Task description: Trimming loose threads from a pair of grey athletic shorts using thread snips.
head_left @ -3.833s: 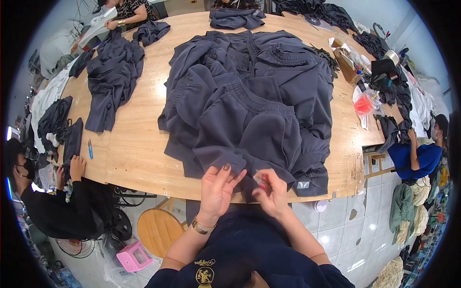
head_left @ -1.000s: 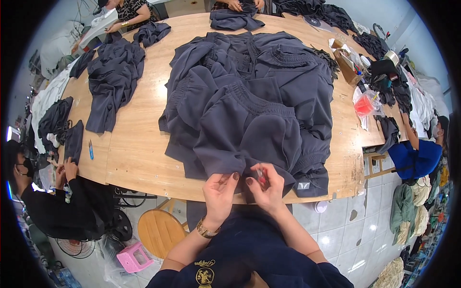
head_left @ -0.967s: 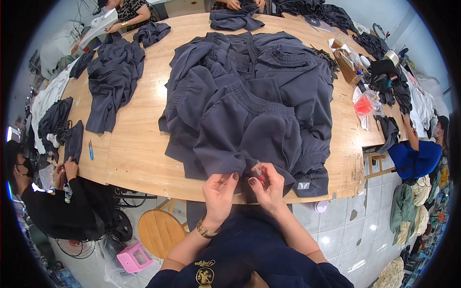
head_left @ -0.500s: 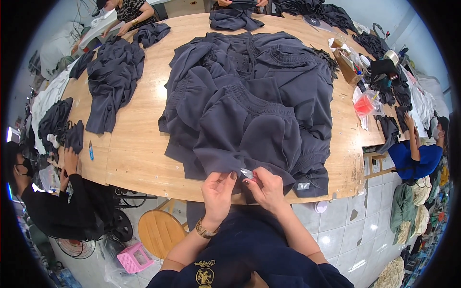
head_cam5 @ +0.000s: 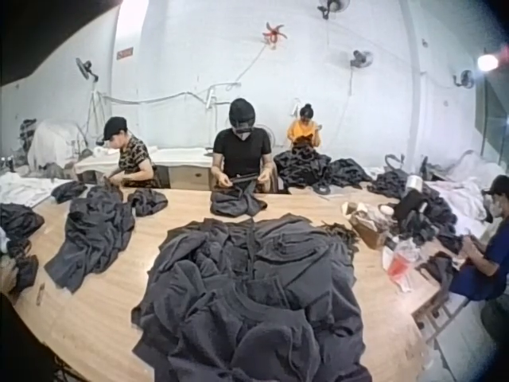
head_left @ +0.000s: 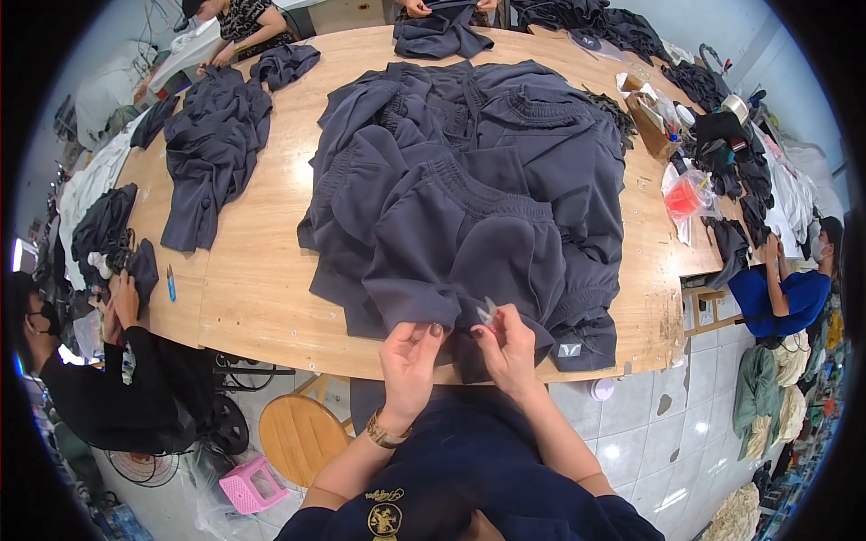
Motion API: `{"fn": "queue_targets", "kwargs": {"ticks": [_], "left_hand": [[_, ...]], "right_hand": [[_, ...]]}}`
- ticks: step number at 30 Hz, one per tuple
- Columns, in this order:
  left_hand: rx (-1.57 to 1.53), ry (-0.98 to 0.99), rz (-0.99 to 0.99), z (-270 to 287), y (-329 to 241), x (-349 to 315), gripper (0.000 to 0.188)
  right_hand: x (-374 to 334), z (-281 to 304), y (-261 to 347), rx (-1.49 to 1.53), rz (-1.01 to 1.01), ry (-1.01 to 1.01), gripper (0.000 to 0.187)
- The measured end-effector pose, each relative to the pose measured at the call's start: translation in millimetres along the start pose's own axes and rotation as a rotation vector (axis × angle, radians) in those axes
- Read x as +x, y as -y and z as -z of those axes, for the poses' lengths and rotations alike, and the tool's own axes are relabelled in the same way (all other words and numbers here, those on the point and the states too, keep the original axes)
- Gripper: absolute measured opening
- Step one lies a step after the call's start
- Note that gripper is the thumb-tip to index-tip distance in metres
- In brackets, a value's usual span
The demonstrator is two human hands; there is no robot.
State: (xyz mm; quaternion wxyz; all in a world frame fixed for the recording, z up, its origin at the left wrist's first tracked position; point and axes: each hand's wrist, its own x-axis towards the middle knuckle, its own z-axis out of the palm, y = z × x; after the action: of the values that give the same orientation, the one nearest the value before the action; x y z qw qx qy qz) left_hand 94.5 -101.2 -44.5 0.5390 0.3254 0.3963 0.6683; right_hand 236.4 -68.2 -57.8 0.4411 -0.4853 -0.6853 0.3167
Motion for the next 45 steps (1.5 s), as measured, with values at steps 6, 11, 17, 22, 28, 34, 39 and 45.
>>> {"fn": "queue_targets", "kwargs": {"ticks": [6, 11, 17, 22, 28, 34, 39, 45], "left_hand": [[-0.268, 0.069, 0.176, 3.8, -2.9, -1.2, 0.025], [0.019, 0.054, 0.214, 0.6, -21.1, 3.9, 0.023], [1.241, -0.095, -0.509, 13.3, -31.5, 18.1, 0.034], [1.080, 0.270, -0.360, 22.0, -31.4, 35.8, 0.025], [0.284, 0.321, 0.101, 32.8, -16.2, 40.6, 0.017], [0.167, 0.220, 0.062, 20.3, -8.9, 41.9, 0.012], [0.160, 0.210, 0.065, 13.2, -17.1, 38.6, 0.007], [0.109, 0.119, 0.078, 17.2, -13.3, 42.0, 0.007]], "right_hand": [[7.7, -19.1, 17.0, 0.125, 0.159, -0.119, 0.028], [7.4, -19.6, 6.0, 0.390, -0.112, -0.089, 0.014], [13.4, -3.9, 1.6, 0.751, -0.292, 0.065, 0.018], [18.8, 6.7, 7.0, 0.837, -0.325, 0.231, 0.019], [30.5, 14.0, 4.5, 0.860, -0.347, 0.273, 0.023], [31.3, 6.0, 7.4, 0.471, -0.106, 0.014, 0.027], [36.3, 3.8, 33.3, 0.285, 0.038, 0.064, 0.028], [29.2, 2.5, 29.2, 0.108, 0.314, -0.035, 0.031]]}}
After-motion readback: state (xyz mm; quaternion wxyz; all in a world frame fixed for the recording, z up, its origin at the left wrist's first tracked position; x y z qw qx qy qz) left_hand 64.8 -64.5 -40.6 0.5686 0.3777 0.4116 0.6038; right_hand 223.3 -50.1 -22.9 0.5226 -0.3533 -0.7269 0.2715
